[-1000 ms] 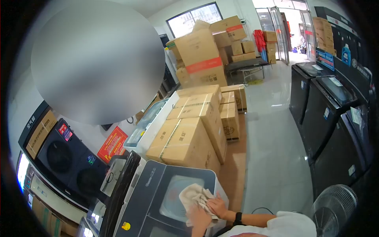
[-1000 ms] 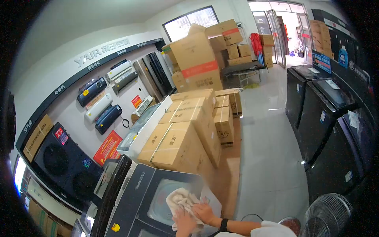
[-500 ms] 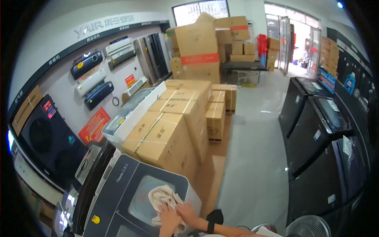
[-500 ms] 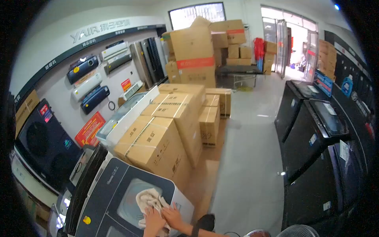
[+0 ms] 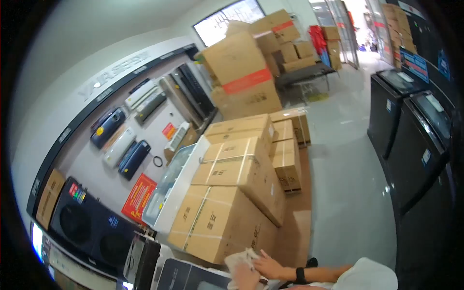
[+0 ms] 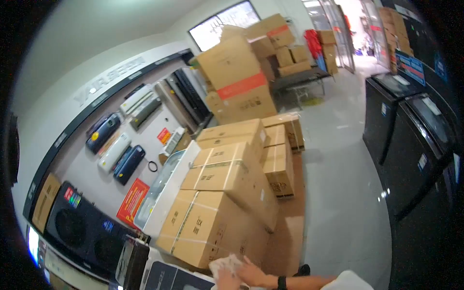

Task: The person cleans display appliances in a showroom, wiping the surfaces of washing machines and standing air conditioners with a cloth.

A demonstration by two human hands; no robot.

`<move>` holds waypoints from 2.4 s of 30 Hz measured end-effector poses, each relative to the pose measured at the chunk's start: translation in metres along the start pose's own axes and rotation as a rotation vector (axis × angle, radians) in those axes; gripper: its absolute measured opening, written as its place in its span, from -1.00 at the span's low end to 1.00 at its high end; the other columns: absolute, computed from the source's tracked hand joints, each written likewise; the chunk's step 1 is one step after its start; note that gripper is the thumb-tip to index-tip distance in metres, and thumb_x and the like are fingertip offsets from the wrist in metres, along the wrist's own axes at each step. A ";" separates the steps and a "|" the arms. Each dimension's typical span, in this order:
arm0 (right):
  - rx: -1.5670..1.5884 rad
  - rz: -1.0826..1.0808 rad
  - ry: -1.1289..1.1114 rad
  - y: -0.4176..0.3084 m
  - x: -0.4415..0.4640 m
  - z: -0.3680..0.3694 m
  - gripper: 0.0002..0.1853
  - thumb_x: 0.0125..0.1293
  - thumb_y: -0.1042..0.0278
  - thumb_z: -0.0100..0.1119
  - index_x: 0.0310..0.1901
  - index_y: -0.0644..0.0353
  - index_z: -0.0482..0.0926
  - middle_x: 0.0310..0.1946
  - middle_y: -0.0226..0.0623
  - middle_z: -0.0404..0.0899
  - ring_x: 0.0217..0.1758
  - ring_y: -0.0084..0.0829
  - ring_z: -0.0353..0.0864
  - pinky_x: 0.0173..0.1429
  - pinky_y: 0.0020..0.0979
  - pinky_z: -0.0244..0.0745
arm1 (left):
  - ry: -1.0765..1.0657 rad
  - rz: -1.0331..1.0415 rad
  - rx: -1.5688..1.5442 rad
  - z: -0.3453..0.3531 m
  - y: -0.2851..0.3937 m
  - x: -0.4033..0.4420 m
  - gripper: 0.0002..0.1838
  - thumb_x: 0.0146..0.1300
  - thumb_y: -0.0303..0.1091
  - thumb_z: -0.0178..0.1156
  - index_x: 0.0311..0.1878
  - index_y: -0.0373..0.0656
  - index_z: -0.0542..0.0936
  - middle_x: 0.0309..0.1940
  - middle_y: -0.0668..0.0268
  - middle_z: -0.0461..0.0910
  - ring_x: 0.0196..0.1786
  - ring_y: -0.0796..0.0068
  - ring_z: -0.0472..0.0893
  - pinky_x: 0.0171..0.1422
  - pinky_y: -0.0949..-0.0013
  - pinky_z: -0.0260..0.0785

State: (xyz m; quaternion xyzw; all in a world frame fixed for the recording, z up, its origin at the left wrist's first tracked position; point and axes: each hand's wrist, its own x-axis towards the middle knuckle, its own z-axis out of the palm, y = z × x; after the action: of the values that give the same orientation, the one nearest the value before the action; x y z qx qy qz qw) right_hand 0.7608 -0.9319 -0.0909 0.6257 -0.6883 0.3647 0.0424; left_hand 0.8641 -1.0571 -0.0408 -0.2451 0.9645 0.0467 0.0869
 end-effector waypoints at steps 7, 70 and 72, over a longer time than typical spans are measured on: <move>0.029 0.259 0.398 0.137 0.016 -0.160 -0.82 0.26 0.43 0.25 -0.11 0.21 0.66 -0.07 -0.04 0.60 0.03 0.12 0.57 0.37 0.16 0.40 | 0.180 0.546 -0.449 -0.097 0.139 0.161 -0.25 0.28 -0.33 0.15 0.53 -0.38 0.30 0.52 -0.27 0.28 0.59 -0.33 0.22 0.63 -0.18 0.12; 0.469 0.223 -0.817 1.696 0.421 -0.766 -0.45 0.30 0.38 0.26 0.35 0.15 0.52 0.19 -0.04 0.63 0.31 0.03 0.58 0.37 -0.13 0.49 | 0.066 0.378 -0.680 -0.268 0.875 1.592 -0.81 0.22 -0.28 0.24 -0.19 -0.14 0.71 -0.43 -0.01 0.70 -0.31 -0.11 0.73 -0.19 -0.08 0.57; 0.435 0.244 -1.007 1.720 0.476 -0.759 -0.55 0.27 0.43 0.21 0.23 0.22 0.58 0.13 -0.01 0.61 0.27 0.06 0.56 0.33 -0.12 0.49 | 0.182 0.183 -0.866 -0.303 0.849 1.614 -0.83 0.22 -0.31 0.21 -0.25 -0.19 0.68 -0.44 -0.04 0.68 -0.30 -0.14 0.72 -0.17 -0.08 0.57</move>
State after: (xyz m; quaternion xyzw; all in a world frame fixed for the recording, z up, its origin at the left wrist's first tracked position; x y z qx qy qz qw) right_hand -1.1779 -0.9904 -0.0642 0.6327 -0.5999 0.1569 -0.4639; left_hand -0.9835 -1.1040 -0.0104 -0.1756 0.8775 0.4317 -0.1132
